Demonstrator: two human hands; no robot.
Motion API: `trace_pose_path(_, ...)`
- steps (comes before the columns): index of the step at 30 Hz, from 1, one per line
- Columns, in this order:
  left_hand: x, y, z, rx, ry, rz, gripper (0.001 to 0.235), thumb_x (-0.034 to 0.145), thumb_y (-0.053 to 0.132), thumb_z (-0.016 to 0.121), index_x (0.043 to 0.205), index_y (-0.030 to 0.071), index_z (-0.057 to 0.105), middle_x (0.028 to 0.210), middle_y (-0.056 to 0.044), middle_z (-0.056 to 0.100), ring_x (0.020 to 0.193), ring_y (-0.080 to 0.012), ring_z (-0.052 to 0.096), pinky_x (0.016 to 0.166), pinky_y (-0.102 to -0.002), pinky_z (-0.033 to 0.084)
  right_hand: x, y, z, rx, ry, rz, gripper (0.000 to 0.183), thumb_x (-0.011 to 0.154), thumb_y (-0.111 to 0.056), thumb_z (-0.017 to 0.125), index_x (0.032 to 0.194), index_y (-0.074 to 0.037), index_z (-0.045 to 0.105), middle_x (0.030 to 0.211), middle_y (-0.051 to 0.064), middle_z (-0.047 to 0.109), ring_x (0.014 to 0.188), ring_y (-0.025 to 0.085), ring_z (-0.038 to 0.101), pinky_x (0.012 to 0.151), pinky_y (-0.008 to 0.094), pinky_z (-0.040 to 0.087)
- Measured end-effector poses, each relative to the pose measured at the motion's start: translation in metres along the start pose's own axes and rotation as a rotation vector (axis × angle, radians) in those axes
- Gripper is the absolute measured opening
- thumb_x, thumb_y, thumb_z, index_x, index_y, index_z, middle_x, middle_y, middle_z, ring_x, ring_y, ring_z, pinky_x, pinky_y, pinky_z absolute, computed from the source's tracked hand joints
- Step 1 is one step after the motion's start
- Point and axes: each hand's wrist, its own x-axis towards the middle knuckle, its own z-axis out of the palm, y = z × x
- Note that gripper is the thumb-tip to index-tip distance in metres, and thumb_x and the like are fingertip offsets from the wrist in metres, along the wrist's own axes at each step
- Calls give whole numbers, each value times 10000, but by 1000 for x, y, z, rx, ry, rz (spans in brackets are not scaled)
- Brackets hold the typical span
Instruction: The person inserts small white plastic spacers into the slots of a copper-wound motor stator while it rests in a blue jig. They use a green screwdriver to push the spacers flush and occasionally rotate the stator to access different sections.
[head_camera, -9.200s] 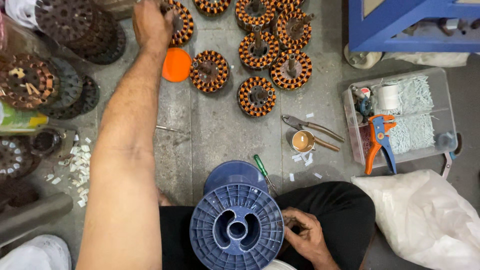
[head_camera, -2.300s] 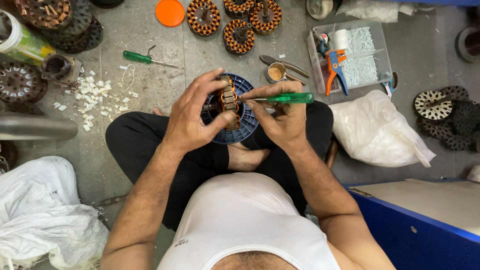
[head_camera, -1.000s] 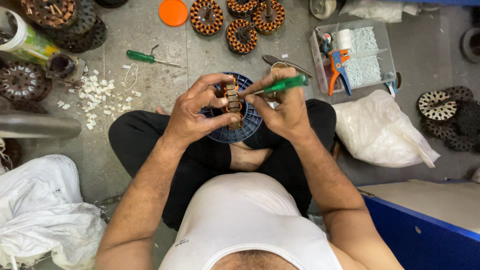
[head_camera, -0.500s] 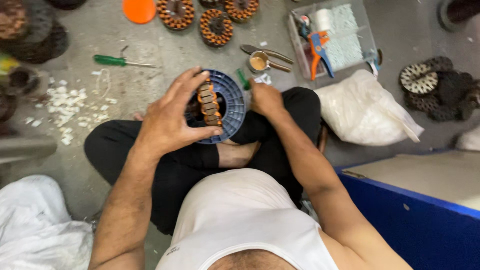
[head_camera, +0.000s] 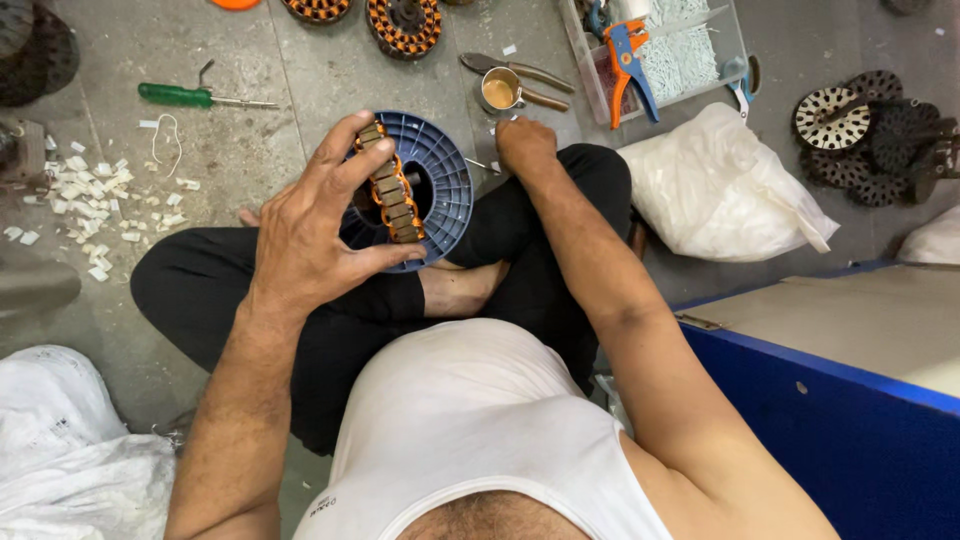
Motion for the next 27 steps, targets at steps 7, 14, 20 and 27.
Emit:
trace_pose_path(7,-2,2,-4,31,-69,-42,1150,597,459,995,1550,232,392,1644,-139,356,1413,-369,541,1111,-497,529,8,-15,18,-131,-37,-91,231,943,-153,604,1130,-116,734,1111,148,734,1005,349,732,743,494,605)
trace_pose_path(14,-14,11,-15,17,-41,-102,1147,609,464,986,1554,198,393,1653,-152,333,1454,-388,457,1179,-574,400,7,-13,10,-98,22,-31,219,897,-165,624,1079,-138,744,1108,132,734,1013,341,722,751,514,584)
trace_pose_path(20,-29,19,-30,7,43,-98,1016,705,422,950,1543,174,431,1658,-148,377,1445,-345,502,1207,-534,406,-17,-14,-39,58,51,100,146,918,-185,683,1032,-122,749,1053,197,726,939,401,715,722,553,568)
trace_pose_path(27,-35,51,-31,65,257,-86,522,892,205,884,1334,63,647,1382,-120,654,1253,-300,645,1084,-463,495,-99,-18,-131,1003,44,-177,236,773,-138,897,879,-39,711,800,49,705,730,128,645,666,296,522)
